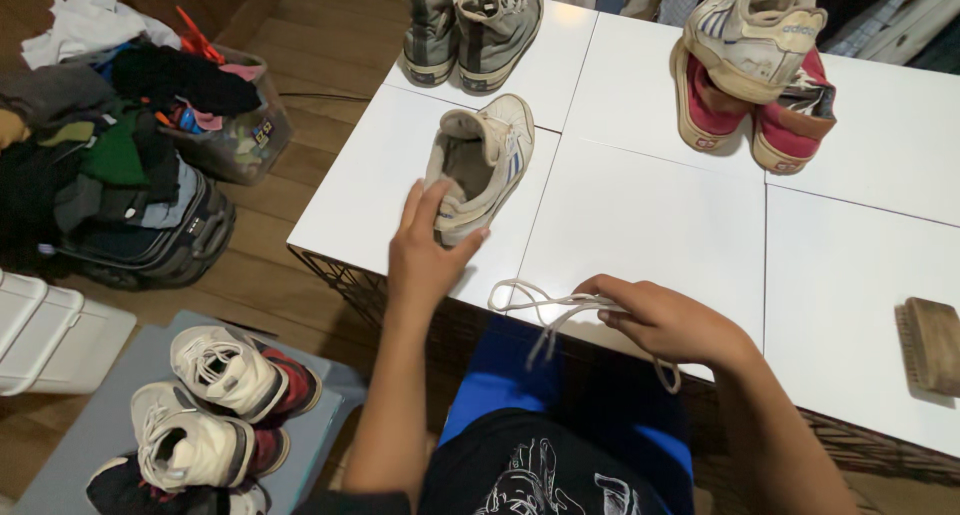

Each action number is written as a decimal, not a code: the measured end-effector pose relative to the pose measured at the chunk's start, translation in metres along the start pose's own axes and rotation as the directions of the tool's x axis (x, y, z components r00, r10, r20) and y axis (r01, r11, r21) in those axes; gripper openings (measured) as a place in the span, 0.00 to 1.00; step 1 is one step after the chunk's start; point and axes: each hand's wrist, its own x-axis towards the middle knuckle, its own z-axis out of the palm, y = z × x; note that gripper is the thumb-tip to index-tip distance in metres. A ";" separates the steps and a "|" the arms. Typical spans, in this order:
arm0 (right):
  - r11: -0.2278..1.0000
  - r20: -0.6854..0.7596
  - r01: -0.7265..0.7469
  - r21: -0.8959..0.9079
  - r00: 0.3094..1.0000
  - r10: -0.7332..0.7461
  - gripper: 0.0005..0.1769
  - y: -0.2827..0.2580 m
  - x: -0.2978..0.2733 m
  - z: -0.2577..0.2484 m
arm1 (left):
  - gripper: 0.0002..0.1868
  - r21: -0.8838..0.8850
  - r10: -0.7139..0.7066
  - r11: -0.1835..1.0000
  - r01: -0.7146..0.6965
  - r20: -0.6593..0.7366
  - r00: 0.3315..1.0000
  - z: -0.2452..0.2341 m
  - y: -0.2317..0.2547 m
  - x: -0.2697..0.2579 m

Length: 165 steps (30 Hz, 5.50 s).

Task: The person removes the laces from a white sneaker, brushes the shoe and the table surface with a small brush, then re-laces the sneaker. Other shoes remain on the table while the person works on one shoe at a time.

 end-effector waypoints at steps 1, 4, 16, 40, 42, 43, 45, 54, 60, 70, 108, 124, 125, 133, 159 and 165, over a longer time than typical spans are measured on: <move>0.999 -0.002 0.039 0.005 0.999 -0.039 0.23 0.000 0.001 -0.001 | 0.28 -0.059 -0.002 0.998 0.005 0.044 0.999 0.004 -0.002 0.003; 0.993 -0.007 0.120 0.012 0.993 -0.120 0.20 0.002 0.003 -0.002 | 0.26 0.011 0.074 0.997 -0.074 0.028 0.997 0.013 -0.002 -0.005; 0.963 0.039 0.267 -0.041 0.963 -0.266 0.18 -0.016 0.033 -0.020 | 0.28 0.103 0.074 0.992 -0.071 -0.029 0.997 0.023 0.011 -0.019; 0.917 0.247 0.208 0.341 0.921 -0.301 0.04 0.052 0.198 -0.119 | 0.14 0.116 0.216 0.966 -0.233 0.142 0.966 0.043 0.013 -0.064; 0.951 0.160 0.185 0.246 0.960 -0.228 0.04 0.055 0.221 -0.120 | 0.16 0.219 0.221 0.941 -0.259 0.184 0.958 0.047 0.015 -0.062; 0.956 0.136 0.181 0.229 0.967 -0.215 0.04 0.055 0.232 -0.118 | 0.17 0.269 0.223 0.923 -0.274 0.206 0.953 0.048 0.015 -0.060; 0.966 0.087 0.169 0.197 0.978 -0.189 0.07 0.056 0.251 -0.112 | 0.21 0.326 0.267 0.883 -0.337 0.240 0.933 0.051 0.016 -0.057; 0.897 -0.280 0.273 -0.349 0.883 -0.377 0.07 0.053 0.263 -0.097 | 0.23 0.508 0.250 0.753 -0.420 0.370 0.895 0.059 0.018 -0.051; 0.763 -0.613 0.198 -0.616 0.488 -0.621 0.08 0.055 0.240 -0.057 | 0.25 0.529 0.220 0.752 -0.392 0.359 0.907 0.057 0.024 -0.049; 0.967 -0.597 0.232 -0.101 0.764 -0.246 0.09 0.059 0.194 -0.049 | 0.30 0.457 0.183 0.841 -0.289 0.264 0.947 0.039 0.037 -0.066; 0.402 -0.718 0.708 0.581 0.678 -0.157 0.52 0.241 -0.151 -0.146 | 0.63 -0.496 0.535 0.835 -0.236 0.634 0.559 0.162 0.182 0.028; 0.828 -0.879 0.300 0.474 0.220 0.423 0.22 0.264 -0.181 -0.067 | 0.48 0.140 0.667 -0.125 0.982 0.744 -0.021 0.266 0.179 -0.108; 0.904 -0.913 0.155 0.399 0.164 0.375 0.21 0.264 -0.180 -0.056 | 0.48 0.105 0.680 -0.127 0.986 0.734 0.009 0.265 0.182 -0.110; 0.725 -0.827 -0.642 0.249 0.249 0.504 0.32 0.241 -0.163 -0.013 | 0.49 0.079 0.530 -0.231 0.970 0.846 0.058 0.285 0.210 -0.115; 0.855 -0.983 -0.514 -0.061 -0.117 -0.140 0.30 0.250 -0.370 0.131 | 0.28 -0.299 0.583 0.516 0.803 0.809 -0.073 0.351 0.332 -0.273; 0.711 -0.948 -0.667 0.222 -0.317 -0.002 0.26 0.304 -0.407 0.103 | 0.30 -0.195 0.545 0.478 0.857 0.830 -0.115 0.354 0.327 -0.287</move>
